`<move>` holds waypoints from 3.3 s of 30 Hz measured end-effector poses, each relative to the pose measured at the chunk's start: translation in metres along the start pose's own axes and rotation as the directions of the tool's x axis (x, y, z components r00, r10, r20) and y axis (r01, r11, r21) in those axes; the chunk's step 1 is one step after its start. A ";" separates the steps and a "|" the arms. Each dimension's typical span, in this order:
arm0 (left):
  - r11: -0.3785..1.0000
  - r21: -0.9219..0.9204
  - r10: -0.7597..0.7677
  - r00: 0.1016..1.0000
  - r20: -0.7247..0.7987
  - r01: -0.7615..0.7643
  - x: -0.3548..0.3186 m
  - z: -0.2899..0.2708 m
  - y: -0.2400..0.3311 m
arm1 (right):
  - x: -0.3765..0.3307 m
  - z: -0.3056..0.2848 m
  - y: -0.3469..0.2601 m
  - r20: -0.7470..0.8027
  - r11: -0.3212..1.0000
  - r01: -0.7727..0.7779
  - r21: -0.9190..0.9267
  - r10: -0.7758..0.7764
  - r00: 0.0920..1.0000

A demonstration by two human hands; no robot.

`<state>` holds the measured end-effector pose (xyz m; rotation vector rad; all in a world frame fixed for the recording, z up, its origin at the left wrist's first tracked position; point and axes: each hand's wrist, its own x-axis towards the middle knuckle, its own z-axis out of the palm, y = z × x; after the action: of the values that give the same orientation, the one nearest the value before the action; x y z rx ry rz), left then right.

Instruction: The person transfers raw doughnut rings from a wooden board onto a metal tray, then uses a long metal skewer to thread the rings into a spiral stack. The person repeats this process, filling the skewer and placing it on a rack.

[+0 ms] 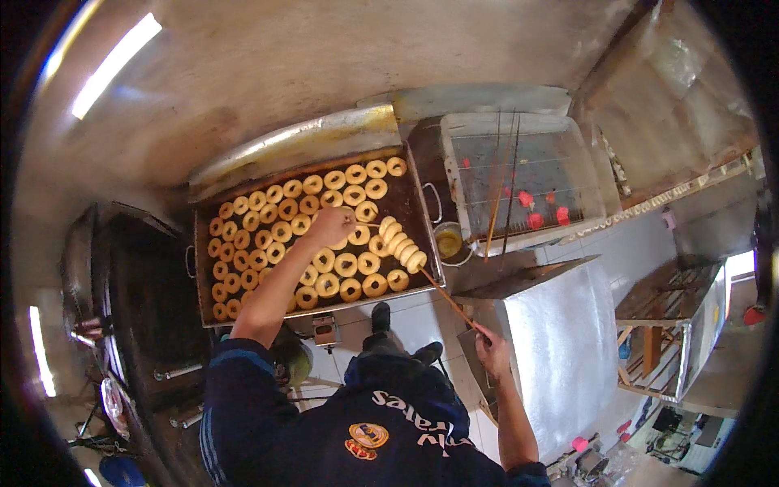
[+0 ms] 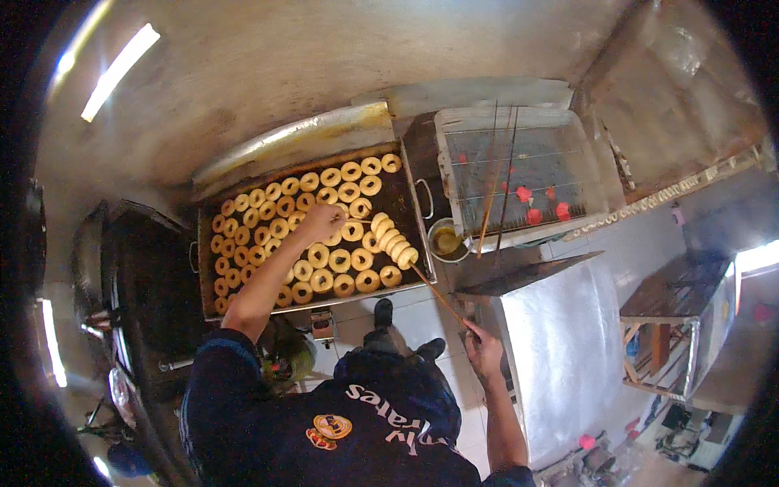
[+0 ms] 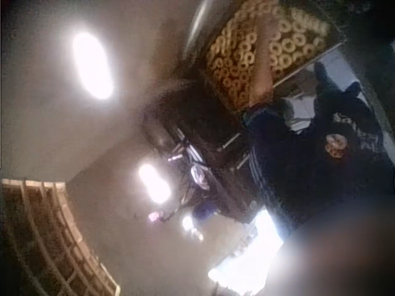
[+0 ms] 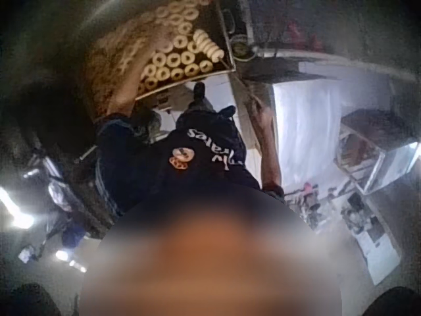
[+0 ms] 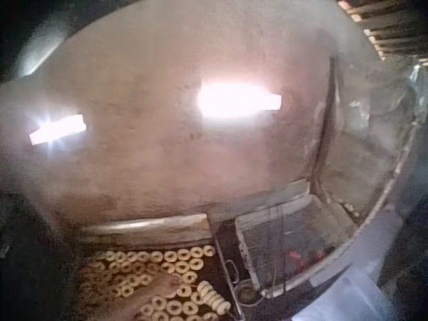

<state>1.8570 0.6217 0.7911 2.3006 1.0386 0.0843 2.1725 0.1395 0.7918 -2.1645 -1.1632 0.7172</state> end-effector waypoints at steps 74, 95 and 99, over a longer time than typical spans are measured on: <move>0.927 0.114 -0.336 0.926 -0.172 0.357 -0.021 -0.043 -0.080 | 0.169 0.025 -0.049 0.081 0.924 0.250 -0.290 -0.237 0.968; 0.865 0.078 -0.463 0.848 -0.258 0.496 0.013 -0.089 -0.189 | 0.196 0.089 -0.093 0.037 0.939 0.225 -0.258 -0.224 0.974; 0.897 -0.143 -0.442 0.869 -0.224 0.419 -0.018 -0.114 -0.174 | 0.196 0.097 -0.070 0.037 0.965 0.263 -0.010 -0.263 0.964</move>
<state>1.6960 0.7545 0.7915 1.9567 1.6244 0.2418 2.1614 0.3623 0.7374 -1.9647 -1.4446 0.6326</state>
